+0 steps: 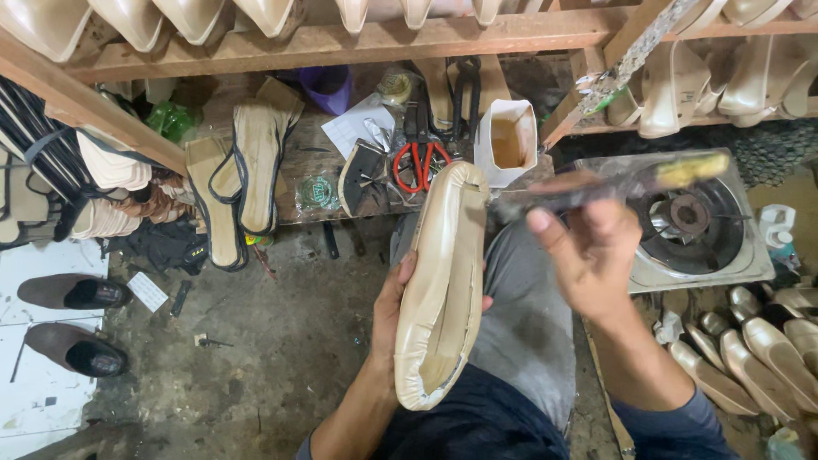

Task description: The person applies adhesive to the inner seam of a beige shoe last using a brush, repeatedly dipping the brush into a container of glue. The person works on one last at a time, rotating it to cover the seam, then places it on a shelf and picks up another last to continue the process.

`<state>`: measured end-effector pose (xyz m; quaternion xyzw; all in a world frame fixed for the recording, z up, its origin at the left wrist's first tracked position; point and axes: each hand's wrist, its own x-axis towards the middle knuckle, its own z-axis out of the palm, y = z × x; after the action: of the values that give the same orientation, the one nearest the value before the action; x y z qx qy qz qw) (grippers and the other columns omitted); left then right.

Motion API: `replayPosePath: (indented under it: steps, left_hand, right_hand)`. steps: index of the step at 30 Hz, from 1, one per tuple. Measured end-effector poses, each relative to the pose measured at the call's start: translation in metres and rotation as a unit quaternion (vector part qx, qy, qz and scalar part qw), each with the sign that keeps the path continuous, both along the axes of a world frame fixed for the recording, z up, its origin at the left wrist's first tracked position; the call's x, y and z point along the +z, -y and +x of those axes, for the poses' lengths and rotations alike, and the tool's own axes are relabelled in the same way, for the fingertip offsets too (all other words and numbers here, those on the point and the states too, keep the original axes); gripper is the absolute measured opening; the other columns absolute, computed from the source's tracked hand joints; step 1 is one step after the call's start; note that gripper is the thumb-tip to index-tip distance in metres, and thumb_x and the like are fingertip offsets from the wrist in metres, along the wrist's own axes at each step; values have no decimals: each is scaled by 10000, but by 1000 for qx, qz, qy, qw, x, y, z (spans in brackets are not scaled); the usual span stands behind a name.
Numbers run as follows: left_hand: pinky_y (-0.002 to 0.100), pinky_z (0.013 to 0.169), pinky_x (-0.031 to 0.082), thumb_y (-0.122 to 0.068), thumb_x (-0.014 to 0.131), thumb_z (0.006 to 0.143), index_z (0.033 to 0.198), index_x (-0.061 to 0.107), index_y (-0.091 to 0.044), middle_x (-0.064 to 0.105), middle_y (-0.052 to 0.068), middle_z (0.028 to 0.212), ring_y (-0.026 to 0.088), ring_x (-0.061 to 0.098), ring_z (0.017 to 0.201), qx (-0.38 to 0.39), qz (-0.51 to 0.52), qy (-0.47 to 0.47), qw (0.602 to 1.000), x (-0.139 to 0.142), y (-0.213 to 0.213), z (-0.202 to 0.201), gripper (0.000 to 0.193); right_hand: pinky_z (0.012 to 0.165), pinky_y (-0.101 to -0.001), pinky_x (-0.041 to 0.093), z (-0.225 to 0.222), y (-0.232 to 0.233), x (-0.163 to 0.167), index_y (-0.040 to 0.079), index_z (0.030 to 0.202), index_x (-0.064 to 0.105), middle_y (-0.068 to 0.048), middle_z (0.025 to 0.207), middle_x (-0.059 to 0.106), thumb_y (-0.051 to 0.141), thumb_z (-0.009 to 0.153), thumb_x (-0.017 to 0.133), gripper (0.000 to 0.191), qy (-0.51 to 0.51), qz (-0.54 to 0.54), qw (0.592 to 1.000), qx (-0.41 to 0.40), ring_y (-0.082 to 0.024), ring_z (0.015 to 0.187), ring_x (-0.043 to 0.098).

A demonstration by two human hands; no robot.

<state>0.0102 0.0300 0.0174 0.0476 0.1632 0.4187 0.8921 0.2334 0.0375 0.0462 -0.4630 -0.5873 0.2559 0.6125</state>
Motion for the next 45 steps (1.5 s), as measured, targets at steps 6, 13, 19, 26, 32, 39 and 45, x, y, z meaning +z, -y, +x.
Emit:
replayPosePath:
  steps: [6, 13, 19, 26, 32, 39, 45]
  left_hand:
    - [494, 866, 610, -443, 545, 1038, 1479, 460, -23, 654, 208, 1210, 345, 714, 981, 8, 84, -75, 994, 22, 9, 5, 615]
    - [523, 851, 621, -406, 582, 1007, 1535, 361, -71, 602, 213, 1265, 358, 706, 955, 30, 115, -88, 989, 32, 13, 8, 664]
    - [557, 873, 611, -383, 553, 998, 1553, 322, -89, 547, 212, 1375, 344, 673, 1107, 26, 125, -101, 987, 36, 16, 7, 670]
    - [586, 893, 604, -405, 482, 1033, 1536, 322, -123, 525, 195, 1407, 350, 629, 1178, 14, 95, -81, 992, 30, 17, 8, 599]
    - [603, 931, 581, -378, 481, 1052, 1552, 332, -108, 523, 212, 1419, 361, 617, 1211, 5, 93, -69, 993, 29, 19, 7, 588]
    - [597, 930, 584, -377, 497, 1047, 1540, 343, -118, 531, 196, 1411, 350, 627, 1201, 16, 97, -63, 993, 28, 19, 9, 577]
    - [499, 879, 597, -361, 491, 1120, 1547, 403, -51, 613, 220, 1307, 378, 677, 1041, 10, 104, -6, 995, 27, 18, 8, 535]
  right_hand:
    - [815, -339, 582, -34, 21, 20, -61, 1133, 636, -175, 1077, 699, -59, 922, 761, 245, 207, 138, 967, -61, -289, 972, 713]
    - [801, -340, 591, -29, 32, 37, -63, 1140, 618, -185, 1060, 693, -55, 949, 724, 219, 221, 140, 965, -33, -288, 949, 718]
    - [790, -342, 580, -23, 35, 44, -55, 1120, 628, -180, 1036, 681, -49, 942, 703, 193, 237, 128, 963, -7, -283, 939, 701]
    - [870, -390, 576, -19, 33, 51, -67, 1135, 625, -192, 1075, 665, -58, 948, 679, 195, 284, 136, 949, -10, -323, 991, 690]
    - [856, -381, 572, -19, 31, 53, -50, 1145, 632, -184, 1066, 662, -85, 927, 681, 225, 270, 128, 954, -6, -318, 984, 689]
    - [839, -383, 575, -17, 28, 52, -53, 1133, 611, -179, 1041, 654, -80, 903, 721, 256, 267, 149, 951, 31, -321, 969, 690]
    - [846, -403, 585, -20, 34, 43, -45, 1117, 605, -173, 1020, 652, -121, 810, 702, 332, 258, 165, 951, 49, -333, 953, 703]
